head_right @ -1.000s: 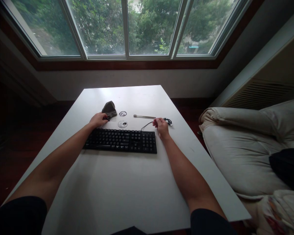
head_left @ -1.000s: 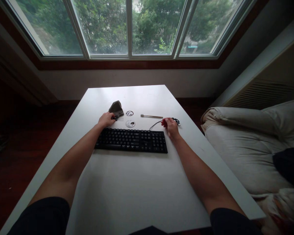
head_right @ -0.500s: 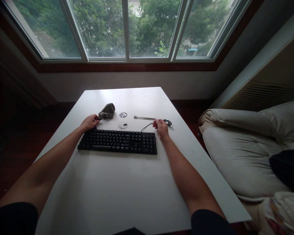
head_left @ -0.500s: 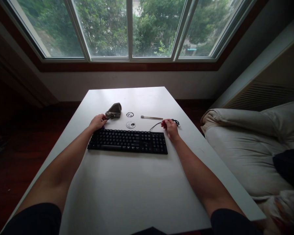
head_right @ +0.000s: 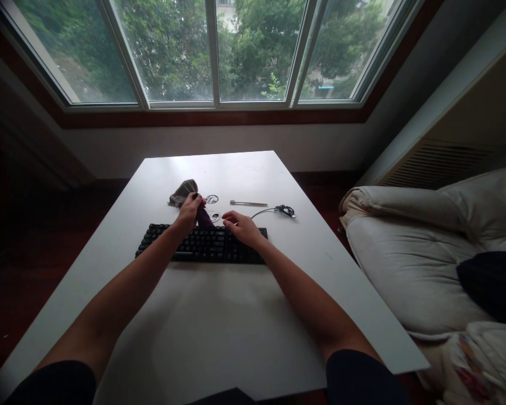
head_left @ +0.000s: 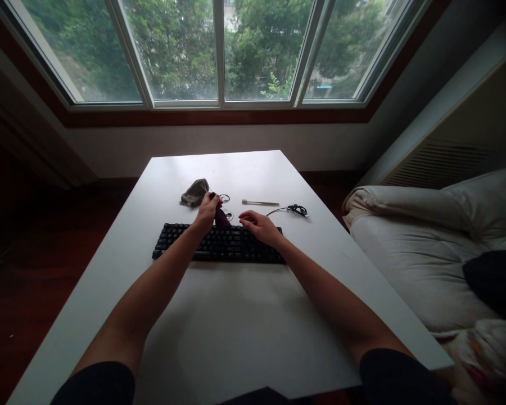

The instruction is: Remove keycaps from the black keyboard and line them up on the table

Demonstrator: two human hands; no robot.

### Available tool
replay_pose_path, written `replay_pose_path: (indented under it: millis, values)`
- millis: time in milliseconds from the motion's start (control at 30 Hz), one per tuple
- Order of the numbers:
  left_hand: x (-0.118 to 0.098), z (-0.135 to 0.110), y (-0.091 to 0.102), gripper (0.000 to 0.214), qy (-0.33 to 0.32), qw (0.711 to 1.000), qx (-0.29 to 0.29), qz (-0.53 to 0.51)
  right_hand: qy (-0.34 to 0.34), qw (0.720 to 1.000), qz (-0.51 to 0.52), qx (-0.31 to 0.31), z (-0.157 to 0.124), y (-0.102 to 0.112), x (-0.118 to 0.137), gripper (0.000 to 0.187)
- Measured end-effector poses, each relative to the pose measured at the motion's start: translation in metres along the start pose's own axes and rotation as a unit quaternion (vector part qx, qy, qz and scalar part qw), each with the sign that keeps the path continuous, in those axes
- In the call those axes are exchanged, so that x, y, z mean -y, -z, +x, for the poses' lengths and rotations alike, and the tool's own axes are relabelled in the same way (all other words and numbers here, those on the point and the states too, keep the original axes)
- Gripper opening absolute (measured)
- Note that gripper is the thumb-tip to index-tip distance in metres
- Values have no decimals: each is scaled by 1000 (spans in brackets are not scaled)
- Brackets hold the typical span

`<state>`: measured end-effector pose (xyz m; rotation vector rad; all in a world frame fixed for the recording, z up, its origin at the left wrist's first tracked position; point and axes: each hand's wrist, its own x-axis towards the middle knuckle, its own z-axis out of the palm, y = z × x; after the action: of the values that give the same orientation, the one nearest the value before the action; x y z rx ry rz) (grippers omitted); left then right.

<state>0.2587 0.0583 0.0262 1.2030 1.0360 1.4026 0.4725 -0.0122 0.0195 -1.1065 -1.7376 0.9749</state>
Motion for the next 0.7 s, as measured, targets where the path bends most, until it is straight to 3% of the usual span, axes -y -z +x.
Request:
replay_pose_path:
  millis: [133, 200, 267, 367, 467, 533, 633, 700]
  values:
    - [-1, -20, -45, 28, 63, 993, -10, -102, -66, 986, 152, 38, 7, -16, 7, 46]
    - [-5, -25, -54, 29, 65, 990, -11, -121, -90, 978, 188, 27, 10, -20, 9, 50]
    - [-9, -26, -51, 27, 48, 991, -2, -121, -85, 978, 189, 12, 15, -18, 8, 43]
    - [-15, -25, -24, 24, 17, 997, 1, -72, -61, 988, 140, -33, 31, -1, -1, 28]
    - [-19, -25, 22, 24, 9, 1000, -4, 24, -78, 983, 35, -161, 55, 38, -17, 24]
    - [-21, -28, 55, 24, -14, 994, -2, 109, -116, 959, -41, -255, 70, 67, -28, 22]
    - [-25, -36, 97, 26, -43, 970, -5, 237, -157, 942, -76, -288, 84, 98, -40, 18]
    - [-27, -42, 115, 28, -32, 963, -10, 266, -179, 940, -92, -277, 86, 104, -45, 18]
